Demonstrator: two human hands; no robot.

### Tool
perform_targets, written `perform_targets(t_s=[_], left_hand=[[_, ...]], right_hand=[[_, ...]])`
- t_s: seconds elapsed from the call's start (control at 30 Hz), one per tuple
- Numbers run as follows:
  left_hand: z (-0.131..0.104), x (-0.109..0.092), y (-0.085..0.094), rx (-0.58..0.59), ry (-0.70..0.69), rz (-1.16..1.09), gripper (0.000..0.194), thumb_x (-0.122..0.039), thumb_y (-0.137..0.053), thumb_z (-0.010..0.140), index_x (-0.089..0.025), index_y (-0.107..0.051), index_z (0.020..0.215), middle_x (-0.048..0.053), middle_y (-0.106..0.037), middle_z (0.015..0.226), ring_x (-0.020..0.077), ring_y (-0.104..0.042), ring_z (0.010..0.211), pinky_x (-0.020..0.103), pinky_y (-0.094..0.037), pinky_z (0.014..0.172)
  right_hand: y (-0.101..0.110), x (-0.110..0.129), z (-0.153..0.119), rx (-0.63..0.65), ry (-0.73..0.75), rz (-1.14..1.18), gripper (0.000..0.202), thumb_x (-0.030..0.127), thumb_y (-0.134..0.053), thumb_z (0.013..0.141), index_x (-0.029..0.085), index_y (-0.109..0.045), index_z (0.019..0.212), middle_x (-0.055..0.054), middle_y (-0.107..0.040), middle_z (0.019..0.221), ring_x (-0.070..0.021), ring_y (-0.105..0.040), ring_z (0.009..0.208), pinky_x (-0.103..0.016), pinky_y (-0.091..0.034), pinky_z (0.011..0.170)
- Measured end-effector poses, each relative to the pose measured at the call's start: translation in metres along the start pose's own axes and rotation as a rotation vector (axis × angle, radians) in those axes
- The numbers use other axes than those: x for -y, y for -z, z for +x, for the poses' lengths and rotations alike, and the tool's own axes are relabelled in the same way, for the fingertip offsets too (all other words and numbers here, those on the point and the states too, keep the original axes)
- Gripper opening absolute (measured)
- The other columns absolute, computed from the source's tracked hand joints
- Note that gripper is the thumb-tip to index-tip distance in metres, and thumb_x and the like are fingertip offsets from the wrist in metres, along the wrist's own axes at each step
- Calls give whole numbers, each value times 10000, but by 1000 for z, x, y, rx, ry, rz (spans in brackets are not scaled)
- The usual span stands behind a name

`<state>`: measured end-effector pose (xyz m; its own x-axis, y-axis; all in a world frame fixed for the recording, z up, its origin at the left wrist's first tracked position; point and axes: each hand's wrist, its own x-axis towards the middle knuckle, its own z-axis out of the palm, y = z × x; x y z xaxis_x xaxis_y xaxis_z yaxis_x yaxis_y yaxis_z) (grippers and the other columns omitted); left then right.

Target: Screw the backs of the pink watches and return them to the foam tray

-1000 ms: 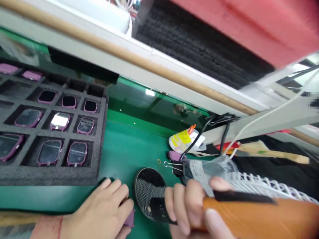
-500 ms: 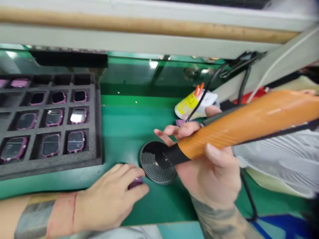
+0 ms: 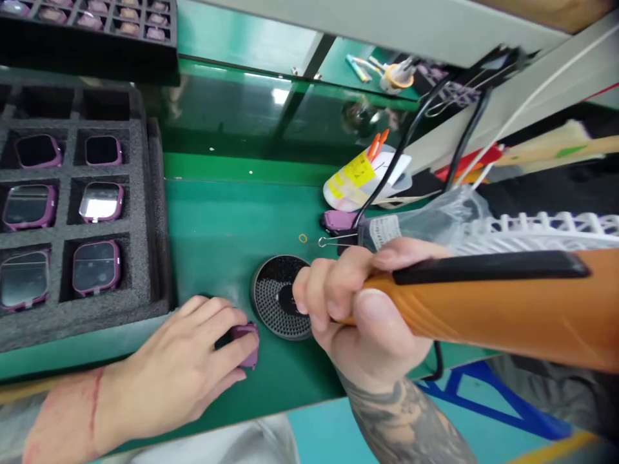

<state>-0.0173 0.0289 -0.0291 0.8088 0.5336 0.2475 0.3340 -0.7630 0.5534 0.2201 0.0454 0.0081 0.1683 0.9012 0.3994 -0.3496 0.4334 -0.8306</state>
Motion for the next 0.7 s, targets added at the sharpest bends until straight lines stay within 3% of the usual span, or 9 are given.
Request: perform_targets(t_s=[0.27,0.5,0.7], left_hand=[[2,-1,1,-44,-32,7,205,-213,-644,1222,-162,-715,1408,120,-805,1384,332,-743,1250,504,-644,992],[0,0,0,-55,-30,-8,142,-196,-640,1231,-178,-744,1326,111,-791,1336,317,-734,1219,486,-617,960],[3,0,0,-36,-9,-46,159,-193,-648,1228,-160,-786,1300,101,-774,1253,284,-699,1091,447,-546,851]], right_hand=[[0,-5,3,54,-17,-46,239,258,-887,1099,338,-784,1299,115,-651,761,-99,-537,500,-287,-549,539],[-5,-9,4,68,-50,-82,190,275,-899,1099,350,-776,1222,106,-621,747,-103,-514,488,-280,-520,516],[8,28,-4,32,-146,-196,236,367,-916,1096,414,-791,1290,85,-593,739,-148,-562,511,-363,-596,563]])
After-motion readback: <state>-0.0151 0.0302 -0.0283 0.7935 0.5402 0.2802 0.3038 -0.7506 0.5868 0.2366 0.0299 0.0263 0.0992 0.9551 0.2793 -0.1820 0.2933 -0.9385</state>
